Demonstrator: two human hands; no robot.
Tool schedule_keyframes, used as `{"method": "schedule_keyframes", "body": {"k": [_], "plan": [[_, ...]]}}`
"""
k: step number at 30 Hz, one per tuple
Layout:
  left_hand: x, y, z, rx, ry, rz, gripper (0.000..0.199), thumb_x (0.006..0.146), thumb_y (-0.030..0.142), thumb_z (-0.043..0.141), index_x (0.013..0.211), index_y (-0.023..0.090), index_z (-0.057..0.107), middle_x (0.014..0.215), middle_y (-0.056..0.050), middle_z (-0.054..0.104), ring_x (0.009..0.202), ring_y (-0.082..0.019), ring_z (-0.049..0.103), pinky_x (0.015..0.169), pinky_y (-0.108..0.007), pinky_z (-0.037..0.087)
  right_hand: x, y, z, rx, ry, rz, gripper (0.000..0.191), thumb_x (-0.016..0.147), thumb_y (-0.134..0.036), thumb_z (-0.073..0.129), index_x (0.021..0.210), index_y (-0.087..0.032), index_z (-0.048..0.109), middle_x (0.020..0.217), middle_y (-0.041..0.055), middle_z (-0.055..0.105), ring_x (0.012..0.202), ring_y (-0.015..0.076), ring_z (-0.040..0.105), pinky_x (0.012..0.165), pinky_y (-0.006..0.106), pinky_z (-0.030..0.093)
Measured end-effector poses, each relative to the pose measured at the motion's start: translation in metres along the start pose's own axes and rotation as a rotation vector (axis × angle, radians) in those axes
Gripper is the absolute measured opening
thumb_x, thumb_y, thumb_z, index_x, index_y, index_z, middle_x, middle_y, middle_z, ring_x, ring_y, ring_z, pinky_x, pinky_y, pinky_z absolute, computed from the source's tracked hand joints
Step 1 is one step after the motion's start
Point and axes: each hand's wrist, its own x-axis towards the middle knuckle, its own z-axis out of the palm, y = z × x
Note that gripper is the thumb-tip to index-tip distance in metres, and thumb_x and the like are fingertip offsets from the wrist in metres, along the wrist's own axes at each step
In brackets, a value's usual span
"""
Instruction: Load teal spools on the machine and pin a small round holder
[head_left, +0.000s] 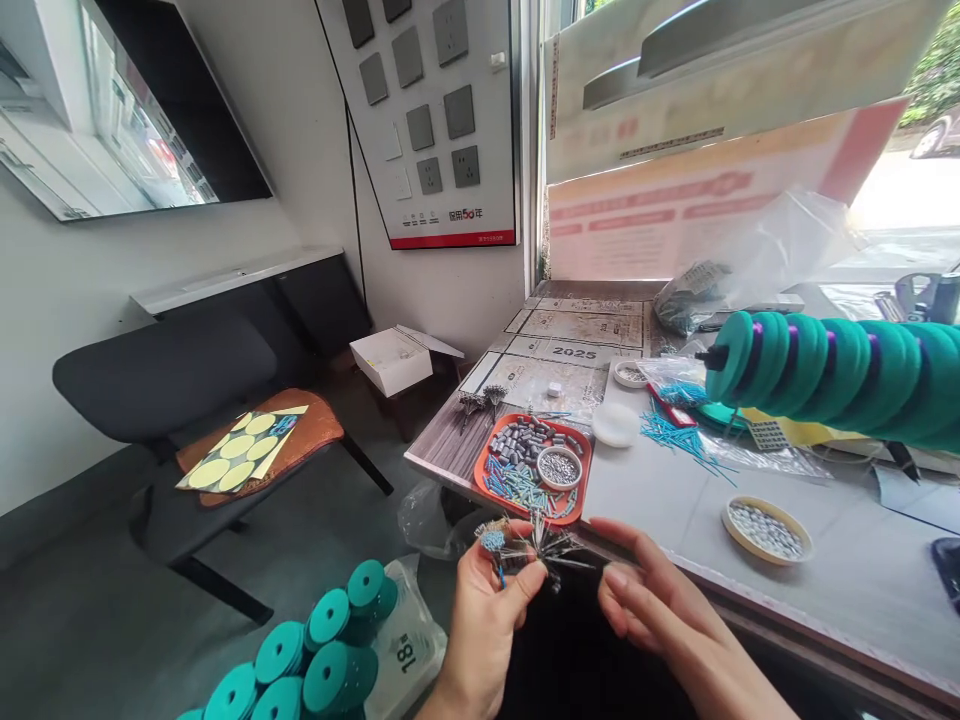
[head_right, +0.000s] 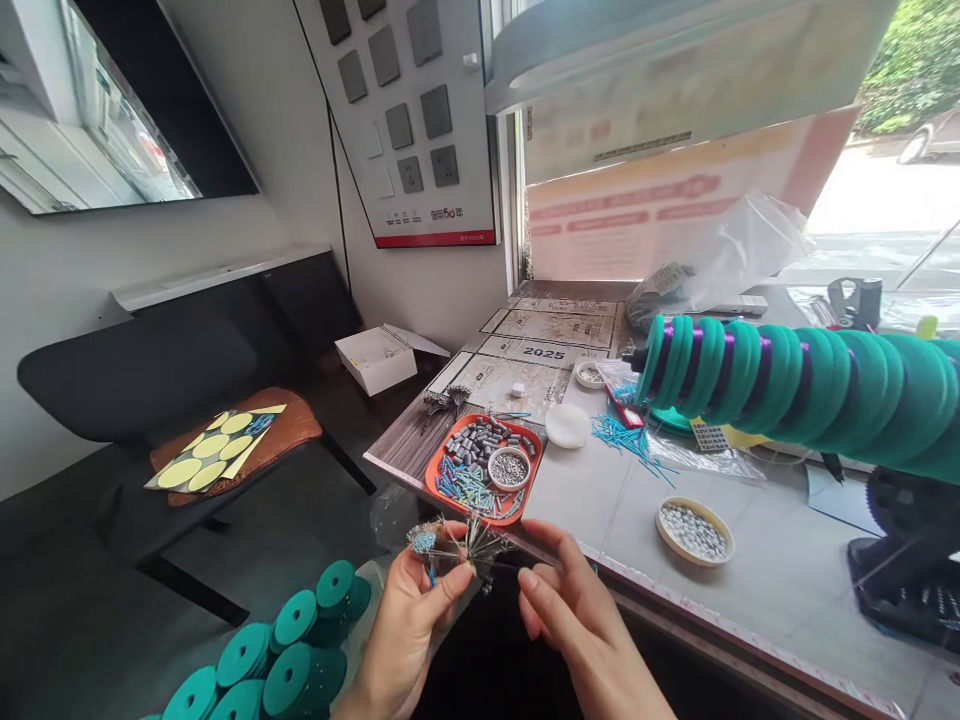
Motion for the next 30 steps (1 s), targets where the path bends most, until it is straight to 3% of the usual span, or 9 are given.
{"method": "schedule_keyframes", "body": {"k": [2, 5, 10, 16, 22, 25, 28, 30], "plan": [[-0.002, -0.002, 0.001, -0.093, 0.044, -0.103, 0.038, 0.058, 0.026, 0.082, 0.092, 0.018, 0.066, 0.069, 0.003, 0.058, 0.048, -0.002, 0.04, 0.041, -0.011, 0.03, -0.003, 0.004, -0.002, -0.01, -0.002, -0.054, 0.037, 0.08, -0.051, 0.055, 0.105, -0.025, 0.05, 0.059, -0.007, 0.043, 0.059, 0.012, 0.038, 0.059, 0.021, 0.034], [-0.006, -0.001, 0.003, -0.152, 0.08, -0.139, 0.043, 0.052, 0.029, 0.085, 0.089, 0.016, 0.067, 0.064, 0.006, 0.052, 0.042, 0.001, 0.024, 0.037, -0.012, 0.018, -0.002, 0.009, -0.008, -0.044, -0.036, -0.115, 0.022, 0.077, -0.045, 0.058, 0.087, -0.025, 0.053, 0.068, -0.0042, 0.049, 0.066, 0.0136, 0.044, 0.062, 0.021, 0.04], [-0.013, 0.001, 0.009, -0.208, 0.131, -0.123, 0.041, 0.05, 0.031, 0.086, 0.082, 0.017, 0.064, 0.059, 0.008, 0.048, 0.041, 0.001, 0.024, 0.038, -0.013, 0.019, 0.002, 0.014, -0.017, -0.15, -0.005, -0.156, 0.026, 0.072, -0.042, 0.063, 0.089, -0.025, 0.055, 0.081, -0.0005, 0.054, 0.077, 0.0174, 0.05, 0.07, 0.024, 0.045], [-0.018, -0.003, 0.016, -0.221, 0.183, -0.062, 0.039, 0.051, 0.032, 0.085, 0.078, 0.016, 0.062, 0.057, 0.008, 0.049, 0.04, 0.002, 0.024, 0.041, -0.012, 0.016, 0.005, 0.02, -0.013, -0.218, -0.001, -0.113, 0.029, 0.077, -0.05, 0.059, 0.086, -0.022, 0.057, 0.06, -0.0053, 0.037, 0.059, 0.0131, 0.036, 0.055, 0.023, 0.034], [-0.019, -0.022, 0.02, -0.194, 0.164, -0.147, 0.037, 0.048, 0.025, 0.085, 0.074, 0.017, 0.059, 0.059, 0.006, 0.053, 0.041, 0.001, 0.026, 0.041, -0.012, 0.019, 0.009, 0.01, 0.001, -0.148, 0.042, -0.123, 0.04, 0.07, -0.058, 0.061, 0.078, -0.019, 0.062, 0.067, 0.0023, 0.057, 0.064, 0.0171, 0.047, 0.058, 0.026, 0.039], [-0.019, -0.022, 0.011, -0.125, 0.158, -0.063, 0.038, 0.051, 0.027, 0.083, 0.079, 0.019, 0.059, 0.061, 0.007, 0.053, 0.039, 0.0, 0.023, 0.039, -0.014, 0.019, 0.011, 0.005, 0.0, -0.148, 0.086, -0.161, 0.037, 0.07, -0.056, 0.062, 0.072, -0.019, 0.062, 0.066, 0.002, 0.058, 0.063, 0.0169, 0.048, 0.06, 0.026, 0.041], [-0.021, -0.004, 0.001, 0.084, 0.189, 0.13, 0.028, 0.065, 0.03, 0.075, 0.086, 0.022, 0.058, 0.047, 0.011, 0.039, 0.037, -0.001, 0.018, 0.038, -0.014, 0.017, 0.012, 0.005, -0.005, -0.241, 0.078, -0.168, 0.036, 0.073, -0.055, 0.059, 0.072, -0.019, 0.062, 0.062, 0.0, 0.054, 0.06, 0.0148, 0.044, 0.056, 0.024, 0.038], [-0.023, 0.011, -0.001, 0.26, 0.198, 0.271, 0.023, 0.069, 0.025, 0.071, 0.089, 0.022, 0.061, 0.055, 0.007, 0.05, 0.039, -0.002, 0.026, 0.041, -0.013, 0.026, 0.012, 0.006, -0.006, -0.304, 0.008, -0.162, 0.035, 0.075, -0.053, 0.058, 0.072, -0.019, 0.062, 0.059, -0.0015, 0.049, 0.057, 0.0133, 0.041, 0.053, 0.023, 0.035]]}}
